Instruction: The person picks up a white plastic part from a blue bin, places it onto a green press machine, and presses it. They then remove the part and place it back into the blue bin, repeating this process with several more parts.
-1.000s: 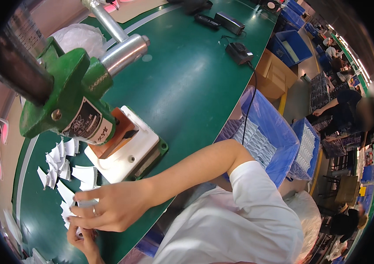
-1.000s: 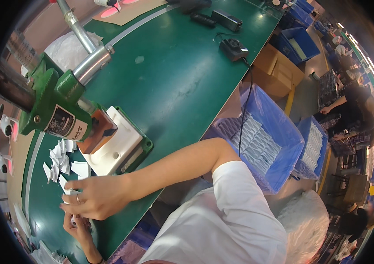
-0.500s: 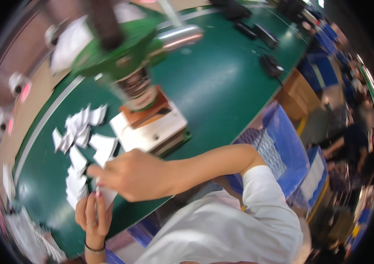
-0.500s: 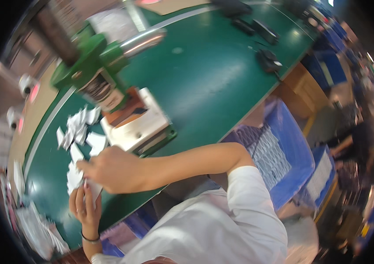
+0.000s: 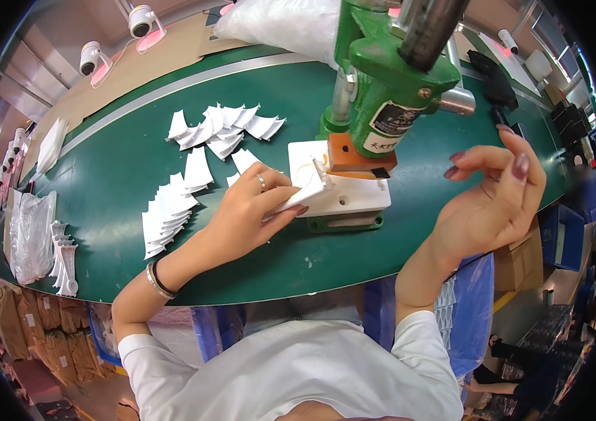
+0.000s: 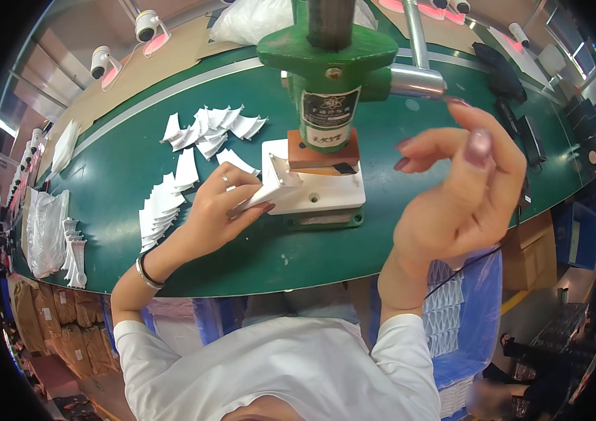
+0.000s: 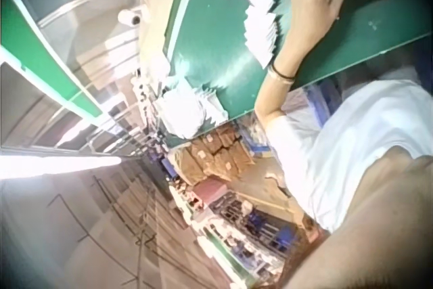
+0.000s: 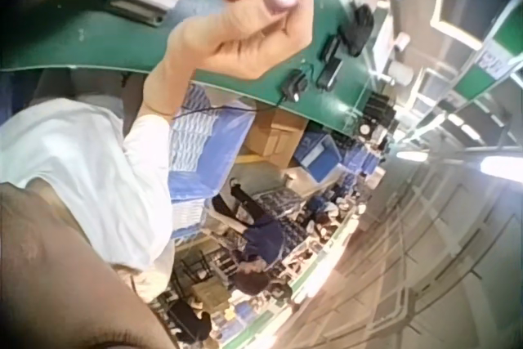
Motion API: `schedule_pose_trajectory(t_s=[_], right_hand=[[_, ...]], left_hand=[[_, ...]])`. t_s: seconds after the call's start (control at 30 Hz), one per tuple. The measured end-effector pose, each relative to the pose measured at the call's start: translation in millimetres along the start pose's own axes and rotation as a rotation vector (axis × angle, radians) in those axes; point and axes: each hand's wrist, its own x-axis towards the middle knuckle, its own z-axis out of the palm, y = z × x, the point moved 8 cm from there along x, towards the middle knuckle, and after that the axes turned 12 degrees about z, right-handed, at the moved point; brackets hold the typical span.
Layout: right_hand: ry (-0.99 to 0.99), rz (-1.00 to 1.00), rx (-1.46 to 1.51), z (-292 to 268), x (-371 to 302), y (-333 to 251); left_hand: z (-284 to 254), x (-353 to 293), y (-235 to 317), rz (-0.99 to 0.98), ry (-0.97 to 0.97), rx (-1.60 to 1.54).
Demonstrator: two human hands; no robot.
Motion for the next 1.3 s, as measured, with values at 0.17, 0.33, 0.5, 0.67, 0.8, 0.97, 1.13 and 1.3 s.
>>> schedule_pose_trajectory(t_s=[0.17,0.33,0.5,0.67,0.8,0.97,1.13,1.3], right_hand=[[-0.047,-0.025,-0.06,9.3,-5.3,1.7],[-0.052,-0.071,0.012,9.9,-6.9,-2.0],[-0.066,-0.068,-0.028,7.5,-3.1,3.2],[-0.052,-0.108,0.031,3.1,-2.8,1.7],[-0.012,-0.114,-0.026,-7.7,-3.8,-5.3],[-0.031,-0.207,-0.073,-16.0,9.1,-17.3],[-0.034,-0.211,-0.112,-22.9,12.6,-20.9],[-0.544,-0.258,-0.387,-10.0,-28.6,1.3]], left_hand=[[6.8,-7.1,20.3,0.131,-0.094,0.281],[14.5,-2.1,41.0,0.31,-0.059,0.547],[10.9,-2.4,50.9,0.333,-0.056,0.566],[9.9,-3.1,48.7,0.291,-0.066,0.552],[14.2,-6.3,59.6,0.371,-0.041,0.543],[19.7,18.8,54.9,0.368,0.034,0.641],[23.4,11.3,55.7,0.347,0.023,0.638],[38.0,21.8,55.9,0.378,0.051,0.665]])
